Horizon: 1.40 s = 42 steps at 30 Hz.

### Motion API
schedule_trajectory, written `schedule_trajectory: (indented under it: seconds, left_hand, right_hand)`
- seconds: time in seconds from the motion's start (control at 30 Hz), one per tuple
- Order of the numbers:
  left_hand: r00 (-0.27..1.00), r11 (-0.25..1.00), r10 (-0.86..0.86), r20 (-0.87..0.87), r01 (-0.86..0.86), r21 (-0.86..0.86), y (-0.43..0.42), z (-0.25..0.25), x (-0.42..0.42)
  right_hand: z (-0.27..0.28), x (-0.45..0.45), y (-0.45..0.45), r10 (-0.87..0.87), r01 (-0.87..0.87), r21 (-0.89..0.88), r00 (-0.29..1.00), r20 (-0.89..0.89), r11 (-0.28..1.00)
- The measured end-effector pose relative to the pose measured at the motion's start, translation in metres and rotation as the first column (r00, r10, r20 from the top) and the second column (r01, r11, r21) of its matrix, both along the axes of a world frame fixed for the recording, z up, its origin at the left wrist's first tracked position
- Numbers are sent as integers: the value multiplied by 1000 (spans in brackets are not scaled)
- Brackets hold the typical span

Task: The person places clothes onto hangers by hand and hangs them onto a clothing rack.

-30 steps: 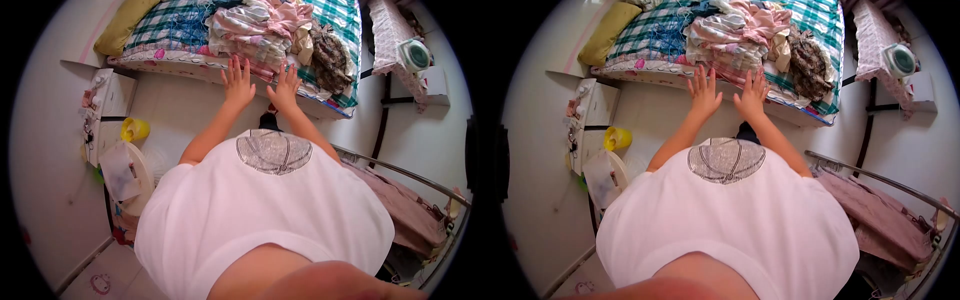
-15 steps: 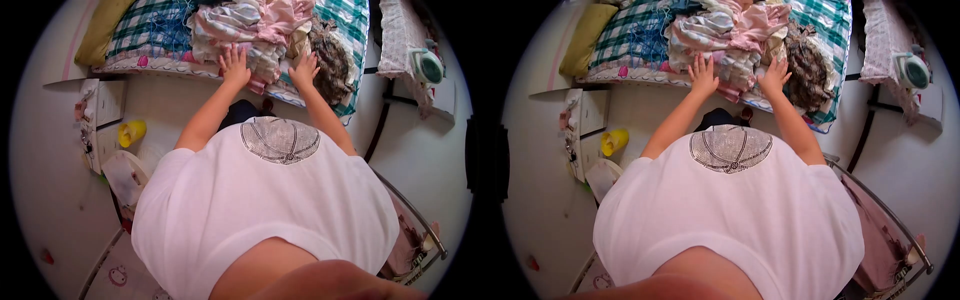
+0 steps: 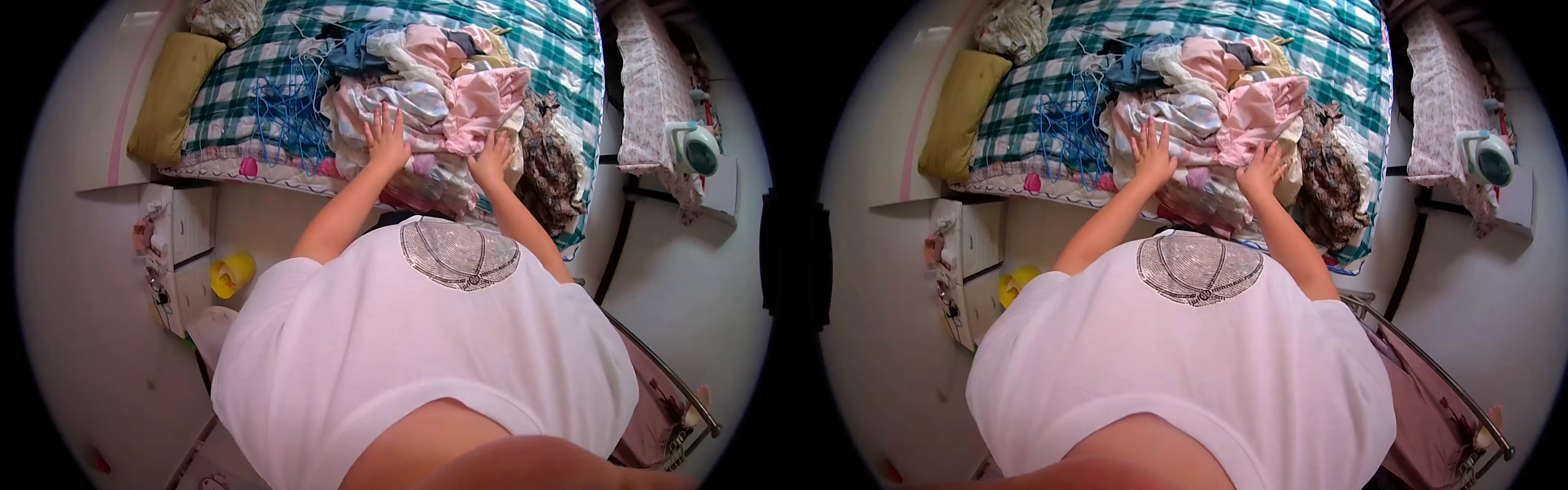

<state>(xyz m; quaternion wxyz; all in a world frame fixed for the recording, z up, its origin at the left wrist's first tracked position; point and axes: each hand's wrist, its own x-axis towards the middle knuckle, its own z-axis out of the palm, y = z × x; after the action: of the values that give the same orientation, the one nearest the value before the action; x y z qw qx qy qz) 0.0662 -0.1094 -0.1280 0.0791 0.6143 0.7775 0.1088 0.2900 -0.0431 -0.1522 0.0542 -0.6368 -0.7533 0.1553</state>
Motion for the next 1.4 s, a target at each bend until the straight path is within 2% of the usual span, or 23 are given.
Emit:
schedule_trajectory:
  seconds: [0.17, 0.37, 0.53, 0.7, 0.77, 0.8, 0.93, 1.0, 1.1, 1.13, 1.23, 1.27, 1.37, 1.4]
  left_hand:
    - [999, 997, -15, -29, 12, -83, 37, -7, -30]
    - [998, 994, -58, 21, 60, -96, 77, -19, -35]
    - [998, 986, -42, 50, 49, -158, 113, -14, -38]
    - [997, 994, -73, 26, 75, -82, 148, -33, -42]
    - [996, 990, -89, 14, 90, -108, 167, -37, -43]
    - [995, 986, -98, 20, 100, -133, 176, -38, -44]
    - [988, 981, -142, -54, 133, -140, 213, -55, -52]
    - [980, 975, -169, -107, 151, -161, 237, -68, -63]
    - [993, 975, -64, -96, 42, -220, 274, -58, -77]
    - [993, 973, -16, -116, -11, -231, 283, -70, -85]
    - [991, 872, 125, 41, -90, -482, 300, -74, -97]
    - [979, 905, 105, 173, -22, -424, 299, -112, -111]
    - [962, 880, 100, 254, 34, -473, 302, -121, -106]
    - [982, 922, 83, 167, -12, -387, 301, -115, -95]
  right_hand:
    - [5, -34, 23, -19, 22, -73, 999, 35, 997]
    - [-12, -25, 58, -42, 46, -72, 998, 46, 996]
    - [-16, -25, 103, -112, 124, -193, 991, 72, 973]
    - [-24, -27, 151, -36, 37, -145, 999, 8, 989]
    - [-26, -31, 172, -18, 19, -140, 1000, 9, 990]
    - [-32, -29, 181, 47, -47, -55, 999, 4, 997]
    - [-54, -29, 219, 166, -147, -131, 975, 146, 980]
    - [-64, -28, 229, 154, -130, -154, 976, 154, 979]
    - [-76, -28, 238, 152, -125, -184, 978, 144, 975]
    - [-78, -27, 238, 156, -127, -194, 978, 138, 973]
    - [-85, -24, 235, 150, -120, -215, 980, 129, 969]
    - [-88, -23, 234, 142, -114, -218, 983, 113, 969]
    - [-94, -18, 231, 118, -103, -215, 991, 61, 971]
    - [-96, -17, 229, 111, -100, -206, 993, 43, 973]
